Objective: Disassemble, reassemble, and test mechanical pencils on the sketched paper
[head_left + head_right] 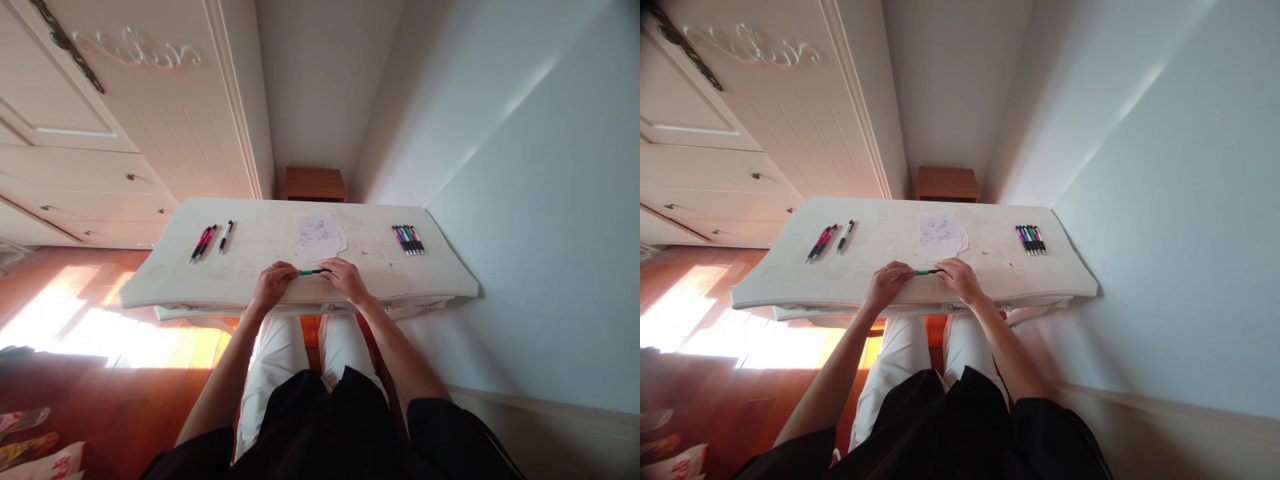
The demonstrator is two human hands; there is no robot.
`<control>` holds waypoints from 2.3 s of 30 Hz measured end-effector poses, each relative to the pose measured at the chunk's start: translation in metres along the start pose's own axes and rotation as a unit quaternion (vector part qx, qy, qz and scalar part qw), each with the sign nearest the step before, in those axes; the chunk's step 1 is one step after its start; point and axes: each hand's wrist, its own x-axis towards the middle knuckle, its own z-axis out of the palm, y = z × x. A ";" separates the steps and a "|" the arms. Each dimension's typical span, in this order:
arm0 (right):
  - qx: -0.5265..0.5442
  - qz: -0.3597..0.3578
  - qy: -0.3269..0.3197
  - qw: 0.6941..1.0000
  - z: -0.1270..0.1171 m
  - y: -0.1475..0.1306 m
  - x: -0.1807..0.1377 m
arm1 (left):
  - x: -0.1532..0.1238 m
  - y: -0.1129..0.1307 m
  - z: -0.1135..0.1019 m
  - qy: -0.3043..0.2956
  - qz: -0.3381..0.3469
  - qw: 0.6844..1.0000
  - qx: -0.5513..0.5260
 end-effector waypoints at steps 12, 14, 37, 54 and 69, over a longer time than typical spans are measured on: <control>0.033 0.023 -0.008 0.999 -0.001 -0.007 0.002 | -0.001 0.001 0.000 0.039 0.022 0.999 -0.014; 0.037 0.027 -0.006 0.999 0.000 -0.008 0.002 | -0.001 0.001 0.000 0.038 0.024 0.999 -0.013; 0.061 0.042 -0.014 0.997 0.003 -0.020 0.008 | 0.001 -0.002 -0.002 0.056 -0.011 0.998 -0.011; 0.040 0.029 -0.020 0.999 0.002 -0.022 0.008 | 0.001 -0.001 -0.011 -0.004 -0.064 0.995 -0.075; 0.043 0.061 0.018 0.997 0.010 -0.027 0.008 | -0.004 -0.003 -0.006 -0.005 -0.129 0.969 -0.211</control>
